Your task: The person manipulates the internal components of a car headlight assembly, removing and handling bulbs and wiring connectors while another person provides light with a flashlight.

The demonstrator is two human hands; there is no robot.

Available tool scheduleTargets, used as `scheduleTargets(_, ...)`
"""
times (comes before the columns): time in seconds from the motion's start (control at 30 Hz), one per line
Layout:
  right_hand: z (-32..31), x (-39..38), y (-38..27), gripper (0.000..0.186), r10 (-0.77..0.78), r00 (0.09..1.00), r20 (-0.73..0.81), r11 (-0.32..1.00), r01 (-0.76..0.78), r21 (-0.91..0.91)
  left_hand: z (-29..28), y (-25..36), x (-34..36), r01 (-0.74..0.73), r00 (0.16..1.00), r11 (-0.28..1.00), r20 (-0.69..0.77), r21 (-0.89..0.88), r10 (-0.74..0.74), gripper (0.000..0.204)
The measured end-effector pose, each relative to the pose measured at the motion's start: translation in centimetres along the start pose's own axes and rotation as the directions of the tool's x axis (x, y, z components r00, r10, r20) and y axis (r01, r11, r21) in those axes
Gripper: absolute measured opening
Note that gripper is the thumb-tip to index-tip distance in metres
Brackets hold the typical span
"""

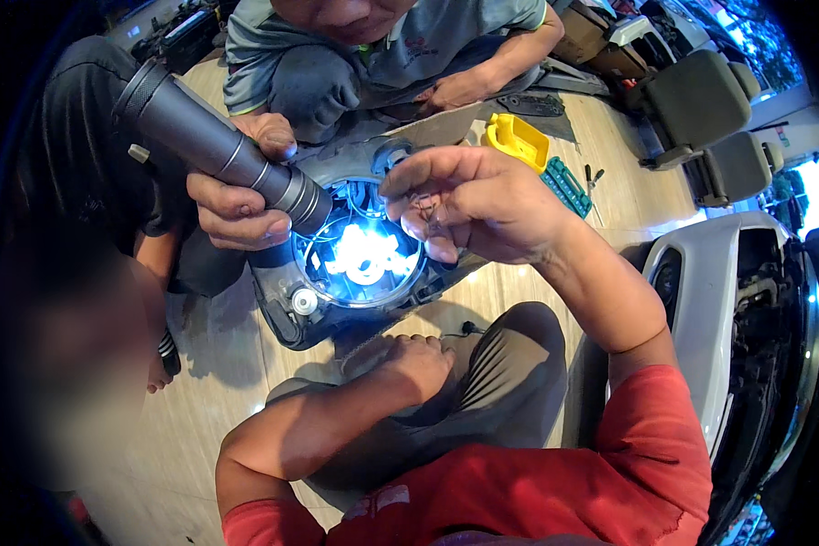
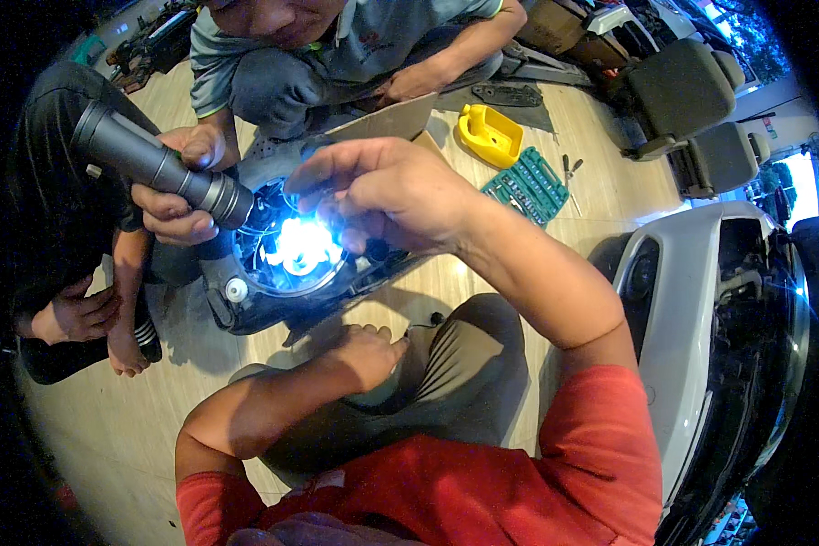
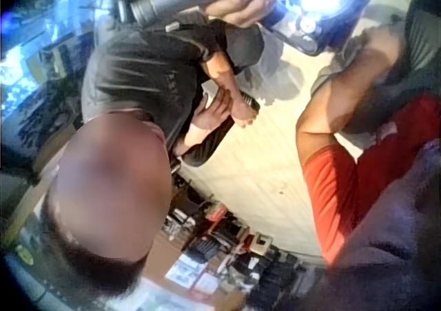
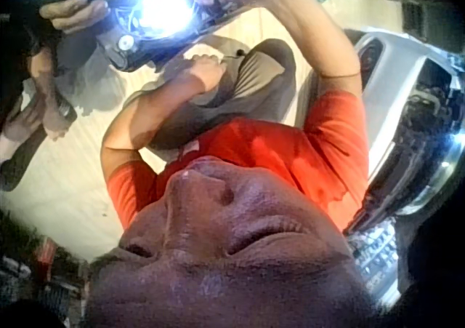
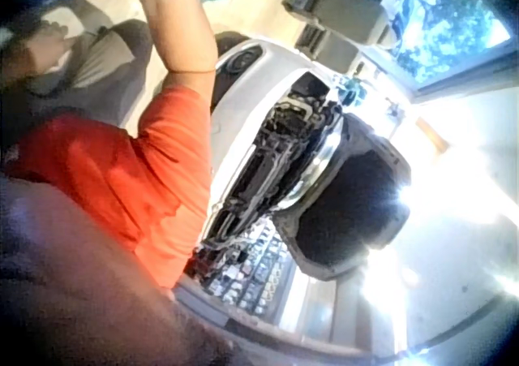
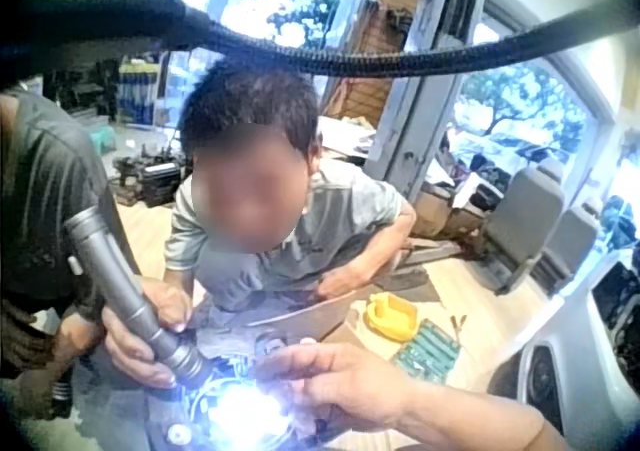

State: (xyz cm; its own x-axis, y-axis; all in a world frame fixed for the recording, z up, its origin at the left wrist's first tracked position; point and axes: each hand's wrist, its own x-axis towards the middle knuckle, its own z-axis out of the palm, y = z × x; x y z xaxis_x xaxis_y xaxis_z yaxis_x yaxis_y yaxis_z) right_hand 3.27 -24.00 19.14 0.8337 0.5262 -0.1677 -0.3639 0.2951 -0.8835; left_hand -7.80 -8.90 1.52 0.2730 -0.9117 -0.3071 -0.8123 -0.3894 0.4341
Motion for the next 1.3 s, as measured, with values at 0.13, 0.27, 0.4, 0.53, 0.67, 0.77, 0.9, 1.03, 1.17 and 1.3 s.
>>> scheduleTargets(0.13, 1.3, -0.5, 0.3, 0.037, -0.08, 0.993, 0.087, 0.98, 0.062, 0.189, -0.5, 0.3, -0.2, -0.035, 0.998, 0.999, 0.057, 0.005, 0.035, 0.032)
scheduleTargets(0.27, 3.4, -1.7, 0.4, 0.029, -0.259, 0.966, -0.024, 0.934, 0.256, 0.248, -3.7, 1.3, -3.4, -0.272, 0.959, 0.927, 0.011, -0.26, 0.285, 0.033)
scheduleTargets(0.4, 0.7, -5.7, 2.9, 0.023, -0.283, 0.957, 0.069, 0.956, 0.276, 0.103, -12.3, 1.1, -9.8, -0.536, 0.829, 0.715, -0.439, -0.449, 0.346, 0.038)
scheduleTargets(0.53, -0.1, -8.1, 8.3, 0.016, -0.199, 0.966, 0.166, 0.93, 0.133, 0.342, -17.7, 0.8, -12.9, 0.051, 0.634, 0.996, -0.768, -0.073, -0.089, 0.019)
scheduleTargets(0.67, -1.1, -8.3, 10.8, 0.017, -0.081, 0.977, 0.196, 0.959, 0.023, 0.282, -20.0, -1.8, -10.0, 0.26, 0.824, 0.952, -0.55, 0.158, -0.134, 0.023)
scheduleTargets(0.77, -1.8, -8.6, 10.8, 0.019, -0.044, 0.986, 0.163, 0.966, 0.001, 0.258, -21.0, -2.1, -8.2, 0.327, 0.89, 0.903, -0.413, 0.28, -0.194, 0.019)
scheduleTargets(0.9, -3.2, -9.2, 9.6, 0.018, -0.077, 0.981, 0.177, 0.996, 0.082, -0.02, -20.7, -2.8, -6.7, 0.345, 0.922, 0.876, -0.295, 0.336, -0.25, 0.011)
scheduleTargets(1.03, -4.3, -9.7, 9.4, 0.014, -0.172, 0.968, 0.183, 0.985, 0.171, 0.023, -20.4, -3.3, -6.2, 0.367, 0.92, 0.89, -0.25, 0.27, -0.303, 0.012)
scheduleTargets(1.17, -4.3, -9.7, 9.5, 0.016, -0.192, 0.971, 0.142, 0.981, 0.188, 0.041, -20.5, -3.5, -6.1, 0.378, 0.914, 0.895, -0.247, 0.235, -0.321, 0.016)
scheduleTargets(1.3, -4.2, -9.4, 9.3, 0.018, -0.206, 0.97, 0.128, 0.978, 0.207, 0.01, -20.7, -4.1, -5.9, 0.307, 0.936, 0.936, -0.231, 0.171, -0.264, 0.018)
